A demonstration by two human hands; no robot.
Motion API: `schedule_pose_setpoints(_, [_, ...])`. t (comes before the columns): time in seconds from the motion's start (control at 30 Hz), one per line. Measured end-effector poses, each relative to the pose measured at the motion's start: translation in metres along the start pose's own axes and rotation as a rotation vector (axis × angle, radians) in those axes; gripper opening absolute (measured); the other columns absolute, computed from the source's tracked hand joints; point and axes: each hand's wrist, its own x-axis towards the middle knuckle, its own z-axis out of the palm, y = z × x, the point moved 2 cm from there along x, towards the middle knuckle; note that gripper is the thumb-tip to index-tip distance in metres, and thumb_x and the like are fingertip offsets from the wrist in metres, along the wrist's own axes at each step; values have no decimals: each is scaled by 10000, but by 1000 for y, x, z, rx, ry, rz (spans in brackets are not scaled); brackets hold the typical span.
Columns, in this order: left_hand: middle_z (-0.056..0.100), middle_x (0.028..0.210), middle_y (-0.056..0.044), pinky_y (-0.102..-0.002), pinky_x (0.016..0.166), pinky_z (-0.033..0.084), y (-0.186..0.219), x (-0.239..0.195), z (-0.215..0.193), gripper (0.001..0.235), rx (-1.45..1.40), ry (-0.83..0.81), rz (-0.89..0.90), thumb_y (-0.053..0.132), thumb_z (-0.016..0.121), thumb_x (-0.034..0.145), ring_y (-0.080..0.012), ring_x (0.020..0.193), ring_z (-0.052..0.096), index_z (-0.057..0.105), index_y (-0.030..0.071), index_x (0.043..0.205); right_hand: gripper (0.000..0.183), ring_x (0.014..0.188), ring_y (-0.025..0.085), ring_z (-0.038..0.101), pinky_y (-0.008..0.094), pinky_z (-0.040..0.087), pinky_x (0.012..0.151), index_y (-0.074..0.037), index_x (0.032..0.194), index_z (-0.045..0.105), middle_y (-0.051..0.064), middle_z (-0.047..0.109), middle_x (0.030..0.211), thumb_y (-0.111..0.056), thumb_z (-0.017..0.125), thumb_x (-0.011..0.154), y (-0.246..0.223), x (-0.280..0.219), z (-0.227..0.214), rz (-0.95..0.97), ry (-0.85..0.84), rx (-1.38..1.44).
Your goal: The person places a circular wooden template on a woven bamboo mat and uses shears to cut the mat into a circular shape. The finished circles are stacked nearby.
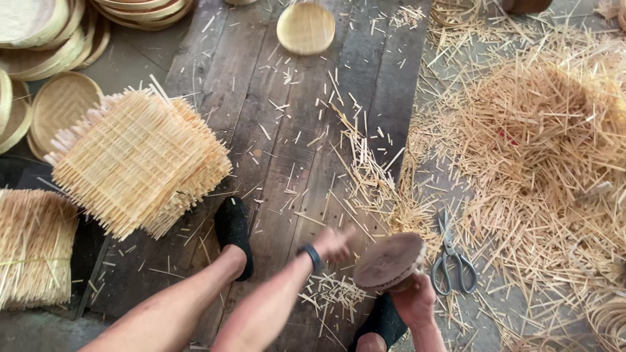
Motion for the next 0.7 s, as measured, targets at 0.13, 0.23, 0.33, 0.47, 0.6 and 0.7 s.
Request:
schedule_pose_setpoints(0.13, [679, 1258, -162, -410, 1004, 502, -40, 3, 27, 554, -457, 319, 283, 501, 646, 1020, -240, 1119, 670, 680, 25, 1299, 706, 1079, 305, 695, 497, 533, 937, 3, 1284, 584, 170, 721, 1202, -575, 406, 920, 19, 23, 20, 245, 303, -121])
schedule_pose_setpoints(0.23, [751, 1195, -188, -397, 946, 563, -41, -7, -14, 489, -133, 425, 444, 440, 681, 952, -271, 1064, 748, 715, 62, 1261, 552, 979, 276, 715, 465, 589, 828, 3, 1252, 620, 151, 742, 1134, -446, 530, 944, 32, 31, 26, 191, 291, -539])
schedule_pose_setpoints(0.33, [721, 1185, -186, -418, 902, 554, -14, -53, -86, 486, 342, 616, 629, 323, 785, 817, -304, 1059, 706, 693, 127, 1253, 435, 839, 248, 695, 412, 573, 700, 7, 1241, 650, 119, 743, 1053, -343, 617, 984, 52, 39, 22, 147, 269, -668])
schedule_pose_setpoints(0.47, [620, 1337, -183, -514, 1113, 430, 19, -140, -236, 648, 591, 1243, 823, 91, 772, 818, -386, 1248, 556, 561, 44, 1430, 329, 842, 257, 729, 472, 639, 747, -4, 1111, 606, 119, 730, 1005, -305, 617, 977, 74, 45, 3, 202, 260, -445])
schedule_pose_setpoints(0.6, [537, 1371, -243, -524, 1032, 401, -7, -210, -359, 1092, 810, 1203, -17, 437, 1017, 473, -383, 1242, 496, 519, -24, 1329, 357, 837, 267, 702, 481, 632, 729, -5, 1097, 629, 129, 703, 974, -350, 596, 1010, 80, 44, -9, 259, 237, -406])
schedule_pose_setpoints(0.7, [667, 1282, -194, -436, 1044, 508, -30, -239, -383, 964, 634, 995, -58, 562, 975, 524, -345, 1216, 626, 663, 19, 1256, 381, 855, 266, 694, 472, 621, 717, 7, 1110, 627, 131, 699, 970, -362, 595, 1019, 77, 50, -8, 251, 234, -428])
